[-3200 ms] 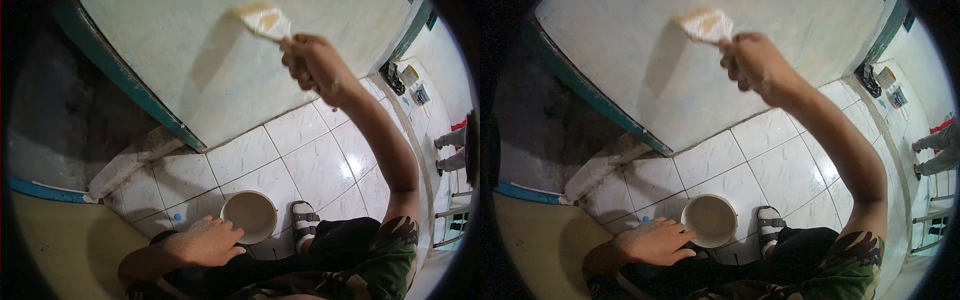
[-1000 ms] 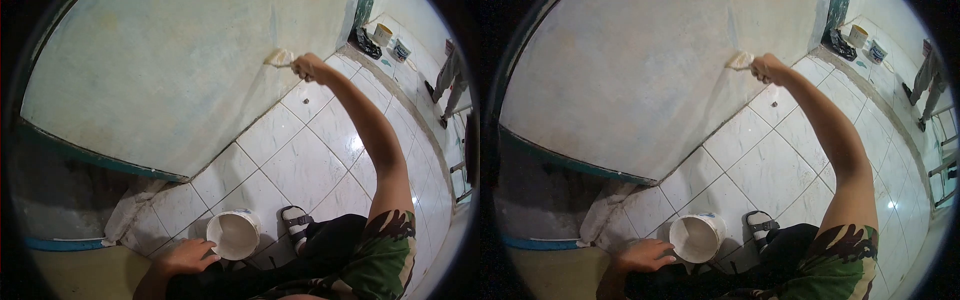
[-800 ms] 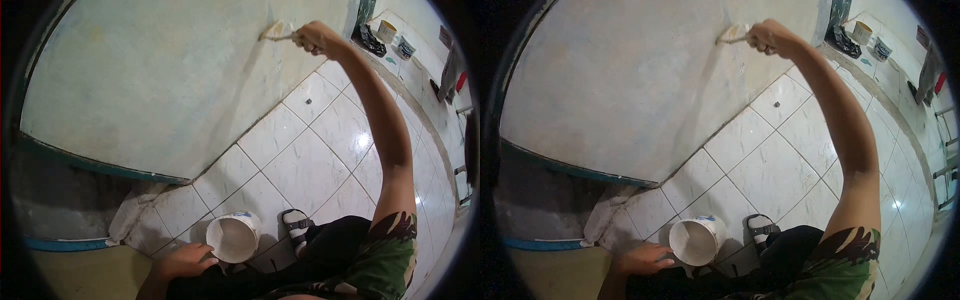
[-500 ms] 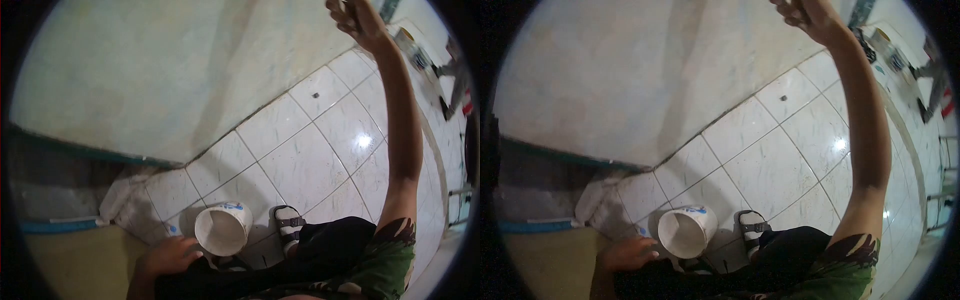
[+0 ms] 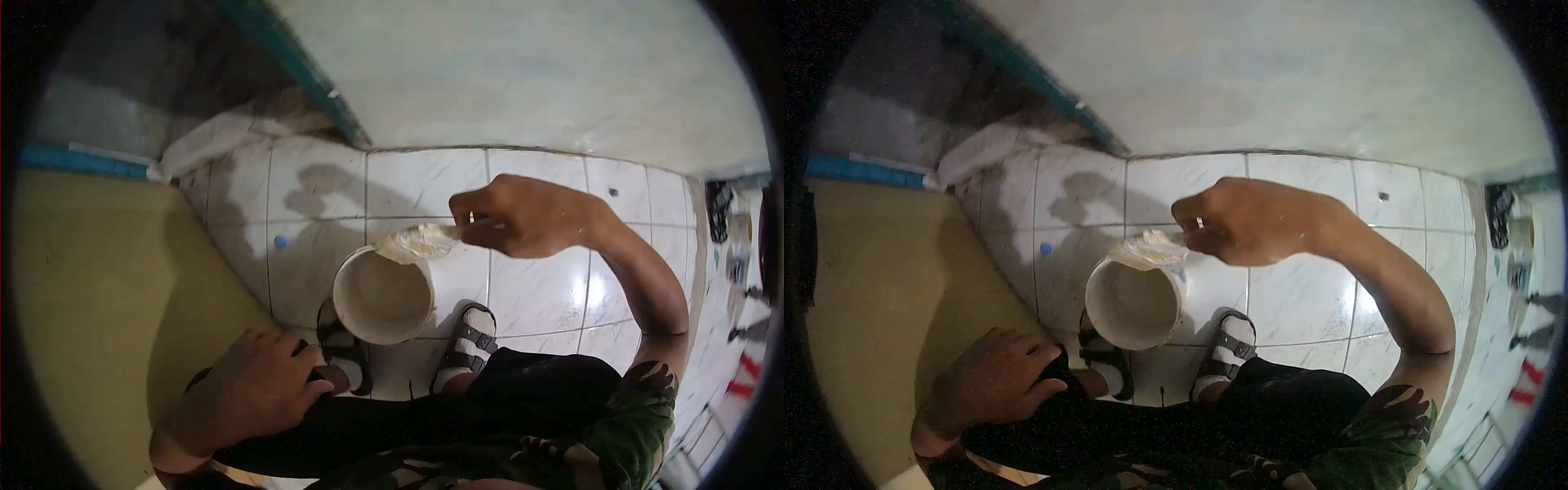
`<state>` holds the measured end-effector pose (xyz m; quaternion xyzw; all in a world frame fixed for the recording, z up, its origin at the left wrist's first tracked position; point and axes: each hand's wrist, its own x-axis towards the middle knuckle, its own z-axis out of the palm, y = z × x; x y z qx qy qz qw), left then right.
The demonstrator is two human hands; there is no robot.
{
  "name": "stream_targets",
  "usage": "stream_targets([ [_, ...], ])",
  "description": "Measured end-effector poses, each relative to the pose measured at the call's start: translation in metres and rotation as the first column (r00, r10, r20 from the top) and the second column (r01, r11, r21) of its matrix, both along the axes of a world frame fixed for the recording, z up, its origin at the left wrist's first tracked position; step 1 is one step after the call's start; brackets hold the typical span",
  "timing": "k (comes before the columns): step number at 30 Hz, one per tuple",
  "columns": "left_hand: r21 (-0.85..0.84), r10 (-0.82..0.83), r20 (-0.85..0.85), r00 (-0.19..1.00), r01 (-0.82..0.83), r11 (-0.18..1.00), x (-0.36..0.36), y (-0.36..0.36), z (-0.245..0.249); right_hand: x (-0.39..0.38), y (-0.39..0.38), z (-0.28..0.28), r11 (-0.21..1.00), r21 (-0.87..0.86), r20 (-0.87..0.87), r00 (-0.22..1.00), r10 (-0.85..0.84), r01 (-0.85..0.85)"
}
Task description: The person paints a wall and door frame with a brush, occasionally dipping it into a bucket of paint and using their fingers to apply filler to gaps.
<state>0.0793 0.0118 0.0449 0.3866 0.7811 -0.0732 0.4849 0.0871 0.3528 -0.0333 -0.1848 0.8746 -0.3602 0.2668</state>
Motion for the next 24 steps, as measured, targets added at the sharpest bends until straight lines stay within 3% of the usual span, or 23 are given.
stream_targets([
  [4,0.022,-0.055,0.062,0.997,0.054,0.998,0.02,-0.018,-0.007,-0.016,-0.057,-0.016,0.939,0.175,0.11,0.954,0.28,-0.296],
  [5,0.04,-0.031,0.053,0.998,0.029,0.999,0.031,-0.028,-0.011,-0.006,-0.074,-0.026,0.903,0.218,-0.009,0.924,0.381,-0.37],
  [6,0.021,-0.034,0.053,0.998,0.033,0.999,0.027,-0.023,-0.006,-0.009,-0.081,-0.04,0.874,0.256,0.026,0.907,0.421,-0.413],
  [9,0.026,-0.042,0.047,0.998,0.041,0.999,0.024,-0.021,-0.003,0.0,-0.108,-0.06,0.842,0.287,0.087,0.888,0.452,-0.457],
  [12,0.071,-0.051,0.022,0.998,0.049,0.996,0.032,-0.034,-0.014,0.022,-0.139,-0.095,0.783,0.355,0.041,0.846,0.532,-0.51],
  [14,0.05,-0.044,0.041,0.998,0.042,0.998,0.023,-0.029,-0.013,0.029,-0.149,-0.116,0.69,0.492,-0.066,0.767,0.638,-0.531],
  [19,0.085,-0.038,0.031,0.999,0.035,0.996,0.034,-0.041,-0.02,0.045,-0.171,-0.155,0.58,0.54,-0.042,0.67,0.742,-0.609],
  [21,0.099,-0.034,0.007,0.999,0.033,0.995,0.036,-0.043,-0.018,0.044,-0.181,-0.166,0.6,0.554,0.0,0.721,0.693,-0.577],
  [24,0.112,-0.028,-0.021,0.999,0.03,0.993,0.038,-0.046,-0.013,0.042,-0.188,-0.175,0.616,0.537,-0.063,0.701,0.711,-0.577],
])
